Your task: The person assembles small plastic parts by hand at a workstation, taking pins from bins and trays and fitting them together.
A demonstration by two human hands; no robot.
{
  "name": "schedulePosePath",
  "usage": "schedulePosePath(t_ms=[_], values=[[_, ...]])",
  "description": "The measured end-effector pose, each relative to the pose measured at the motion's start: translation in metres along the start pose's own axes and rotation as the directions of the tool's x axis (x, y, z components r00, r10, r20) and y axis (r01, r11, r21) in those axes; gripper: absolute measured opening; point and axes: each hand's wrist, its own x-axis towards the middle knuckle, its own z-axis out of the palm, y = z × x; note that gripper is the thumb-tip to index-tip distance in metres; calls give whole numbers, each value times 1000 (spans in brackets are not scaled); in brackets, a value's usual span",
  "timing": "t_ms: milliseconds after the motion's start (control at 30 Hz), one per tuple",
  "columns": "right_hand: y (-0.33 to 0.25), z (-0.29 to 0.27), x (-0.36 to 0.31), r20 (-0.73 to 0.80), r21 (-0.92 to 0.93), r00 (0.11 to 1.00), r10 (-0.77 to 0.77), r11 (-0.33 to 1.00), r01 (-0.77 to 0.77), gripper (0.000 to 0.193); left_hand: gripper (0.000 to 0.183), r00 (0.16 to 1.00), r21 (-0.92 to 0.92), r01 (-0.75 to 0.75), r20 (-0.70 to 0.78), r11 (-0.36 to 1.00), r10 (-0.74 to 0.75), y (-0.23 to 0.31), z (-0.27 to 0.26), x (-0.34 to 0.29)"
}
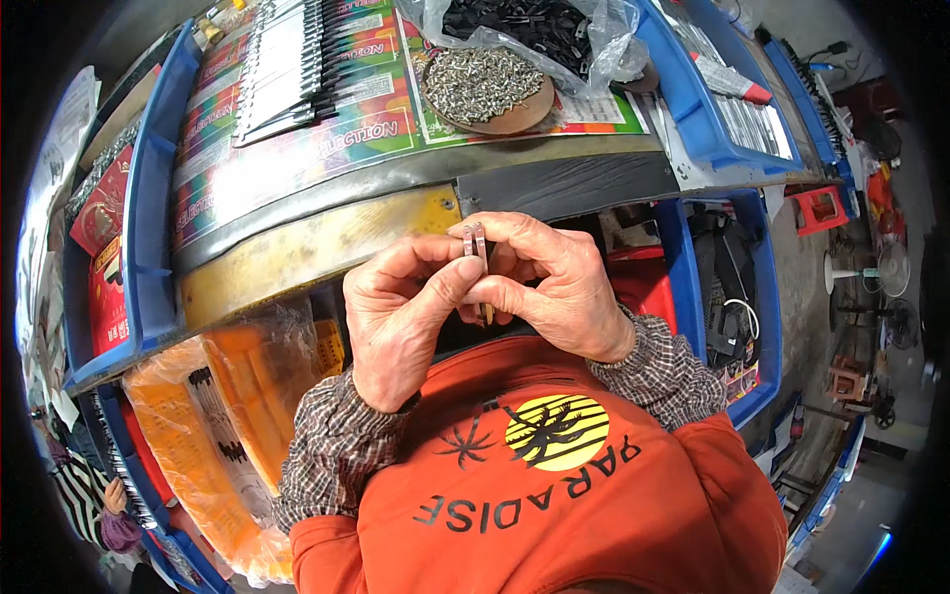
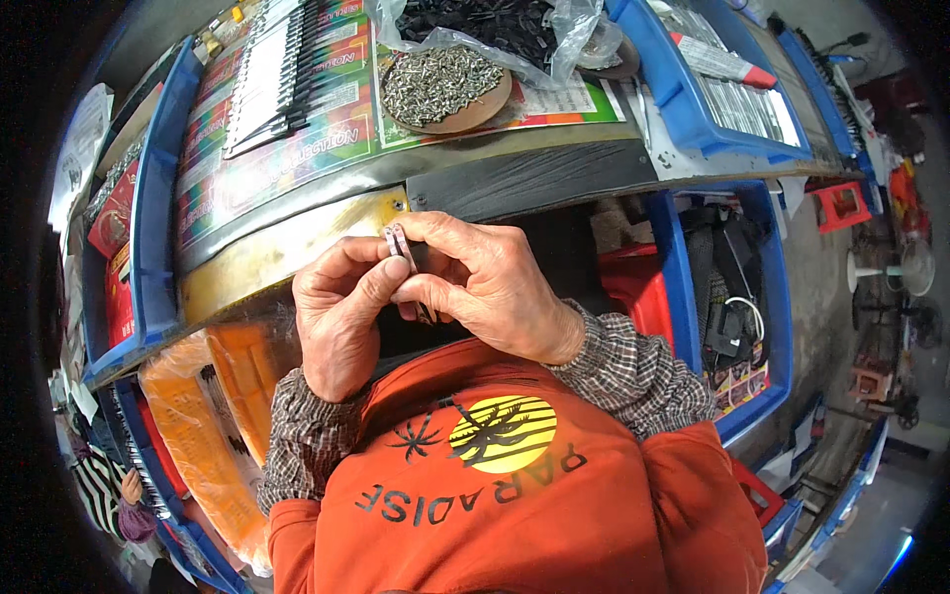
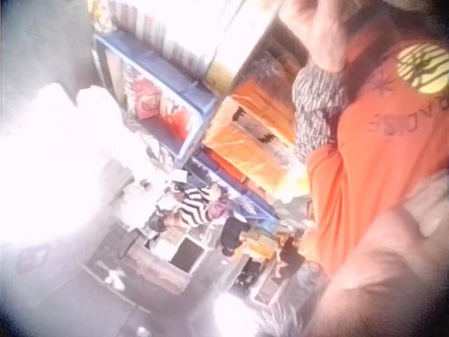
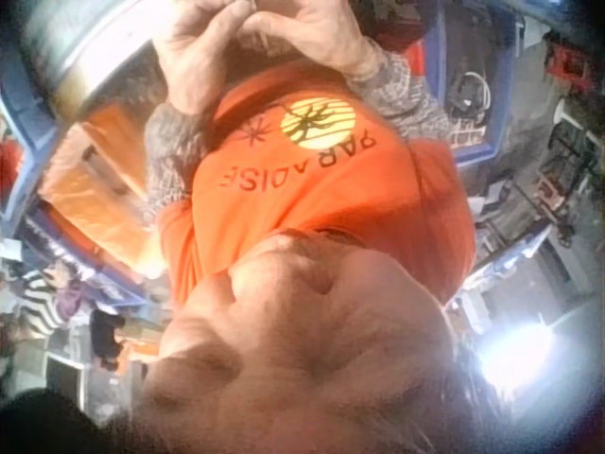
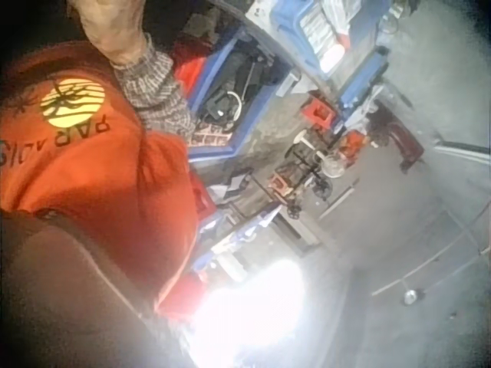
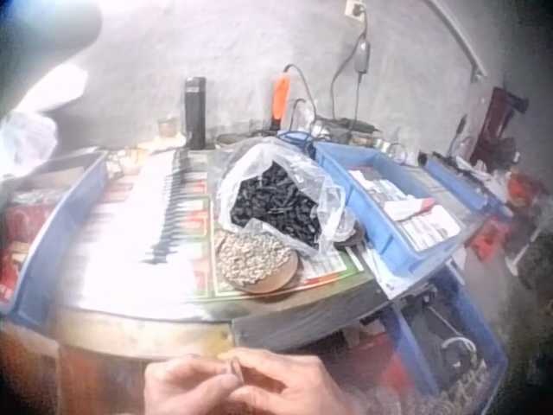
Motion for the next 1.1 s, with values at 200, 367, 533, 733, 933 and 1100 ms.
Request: schedulePosePath(t_ms=[200,367,533,733,933,1100], values=[[-2,1,-2,-27,-39,1000,-2,999,1,42,10,1000,-59,15,1,998,-15,-2,1,-1],[-2,1,-3,-37,-48,999,-28,999,26,42,11,1000,-62,7,11,998,-6,-4,0,-2],[1,4,-3,-86,-42,996,-26,999,23,44,11,1000,-56,10,5,998,-10,-6,0,-1],[0,5,-2,-85,-63,996,-22,998,17,45,9,999,-89,20,33,996,-18,-6,-1,1],[1,4,0,-68,-61,998,-11,998,7,46,8,1000,-71,8,30,997,-6,-8,-3,3],[-2,3,2,-61,-74,998,-10,997,5,46,8,999,-61,8,38,998,-5,-9,-5,5]])
